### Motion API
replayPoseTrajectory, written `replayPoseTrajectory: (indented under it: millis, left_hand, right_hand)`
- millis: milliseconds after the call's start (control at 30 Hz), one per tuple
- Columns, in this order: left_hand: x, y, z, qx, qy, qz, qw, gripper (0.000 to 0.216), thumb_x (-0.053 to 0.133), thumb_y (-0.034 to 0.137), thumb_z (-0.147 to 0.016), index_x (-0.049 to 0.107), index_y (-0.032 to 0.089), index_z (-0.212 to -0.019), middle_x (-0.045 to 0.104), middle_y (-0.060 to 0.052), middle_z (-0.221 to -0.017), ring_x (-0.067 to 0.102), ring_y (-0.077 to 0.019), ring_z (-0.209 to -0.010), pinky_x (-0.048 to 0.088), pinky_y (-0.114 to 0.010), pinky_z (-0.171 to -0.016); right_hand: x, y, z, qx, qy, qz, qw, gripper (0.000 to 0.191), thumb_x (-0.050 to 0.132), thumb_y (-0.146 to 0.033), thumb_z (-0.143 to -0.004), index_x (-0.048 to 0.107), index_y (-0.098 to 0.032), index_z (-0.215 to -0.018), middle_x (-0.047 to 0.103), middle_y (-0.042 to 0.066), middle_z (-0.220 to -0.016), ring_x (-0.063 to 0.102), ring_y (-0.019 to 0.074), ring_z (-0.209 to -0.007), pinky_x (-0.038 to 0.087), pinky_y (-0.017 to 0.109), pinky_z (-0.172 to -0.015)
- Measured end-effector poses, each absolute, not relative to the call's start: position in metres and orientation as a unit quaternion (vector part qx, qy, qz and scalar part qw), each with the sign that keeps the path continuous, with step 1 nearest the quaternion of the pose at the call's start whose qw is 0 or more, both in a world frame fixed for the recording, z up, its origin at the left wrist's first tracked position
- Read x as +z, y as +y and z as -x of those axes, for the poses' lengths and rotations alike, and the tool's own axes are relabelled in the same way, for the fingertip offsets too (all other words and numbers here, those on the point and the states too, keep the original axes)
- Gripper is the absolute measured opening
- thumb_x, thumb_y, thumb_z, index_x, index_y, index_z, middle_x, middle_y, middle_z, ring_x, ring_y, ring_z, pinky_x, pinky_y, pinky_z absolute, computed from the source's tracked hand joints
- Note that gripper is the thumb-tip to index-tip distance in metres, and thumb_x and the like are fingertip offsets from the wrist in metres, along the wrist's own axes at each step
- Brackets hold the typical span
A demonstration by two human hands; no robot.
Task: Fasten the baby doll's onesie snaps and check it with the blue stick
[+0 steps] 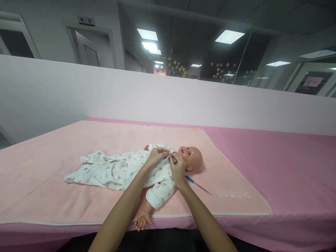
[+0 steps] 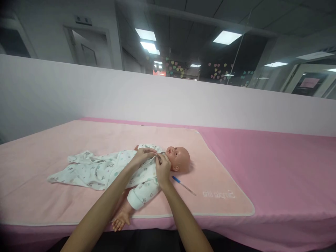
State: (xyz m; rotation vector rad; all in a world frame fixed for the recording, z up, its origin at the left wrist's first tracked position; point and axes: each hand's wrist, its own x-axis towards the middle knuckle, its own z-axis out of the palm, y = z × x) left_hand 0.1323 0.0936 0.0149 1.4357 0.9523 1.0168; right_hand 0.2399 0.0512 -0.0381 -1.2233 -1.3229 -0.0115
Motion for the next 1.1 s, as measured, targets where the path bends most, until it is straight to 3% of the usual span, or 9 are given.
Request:
replayPoseTrajectory:
  millis: [167,433,600,900,1100]
  left_hand:
    - [0.008,0.1,-0.133,0.428,0.414,-0.605,0.529,0.02,0.065,0.02,-0.059,0.067,0.011,-0.077,0.066,-0.003,-0.063,0.06,-0.0139,-0.061,0.047,-0.023,-0.059]
    - [0.007,0.103,-0.126,0.389,0.365,-0.676,0.508,0.03,0.065,0.034,-0.066,0.067,0.013,-0.087,0.069,-0.007,-0.084,0.062,-0.0195,-0.083,0.048,-0.028,-0.076]
    - [0.01,0.101,-0.122,0.347,0.327,-0.739,0.476,0.038,0.069,0.031,-0.063,0.064,0.014,-0.096,0.069,-0.008,-0.09,0.062,-0.0207,-0.086,0.05,-0.029,-0.076]
    - [0.004,0.104,-0.126,0.373,0.326,-0.784,0.373,0.03,0.057,0.026,-0.071,0.063,0.015,-0.099,0.069,-0.005,-0.082,0.063,-0.0177,-0.077,0.048,-0.027,-0.07]
    - [0.002,0.105,-0.125,0.365,0.35,-0.764,0.4,0.035,0.056,0.024,-0.07,0.06,0.013,-0.103,0.069,-0.005,-0.075,0.062,-0.0171,-0.07,0.047,-0.027,-0.065]
  right_hand:
    - [-0.038,0.052,-0.24,-0.015,-0.592,0.532,0.605,0.021,0.046,-0.019,-0.081,0.064,-0.017,-0.091,0.063,0.006,-0.084,0.058,0.0148,-0.076,0.046,0.025,-0.071]
    - [-0.043,0.053,-0.24,-0.055,-0.607,0.555,0.566,0.028,0.038,-0.02,-0.086,0.062,-0.016,-0.098,0.06,0.008,-0.09,0.056,0.0163,-0.086,0.045,0.028,-0.079]
    - [-0.047,0.054,-0.241,-0.072,-0.612,0.567,0.547,0.031,0.033,-0.02,-0.088,0.061,-0.017,-0.102,0.058,0.01,-0.095,0.055,0.0183,-0.092,0.046,0.031,-0.08]
    - [-0.046,0.054,-0.241,-0.086,-0.621,0.555,0.546,0.031,0.032,-0.021,-0.089,0.061,-0.017,-0.101,0.058,0.009,-0.097,0.054,0.0172,-0.094,0.046,0.03,-0.081]
    - [-0.044,0.052,-0.24,-0.08,-0.635,0.555,0.531,0.03,0.037,-0.019,-0.085,0.06,-0.017,-0.103,0.06,0.009,-0.094,0.055,0.0181,-0.092,0.046,0.029,-0.08]
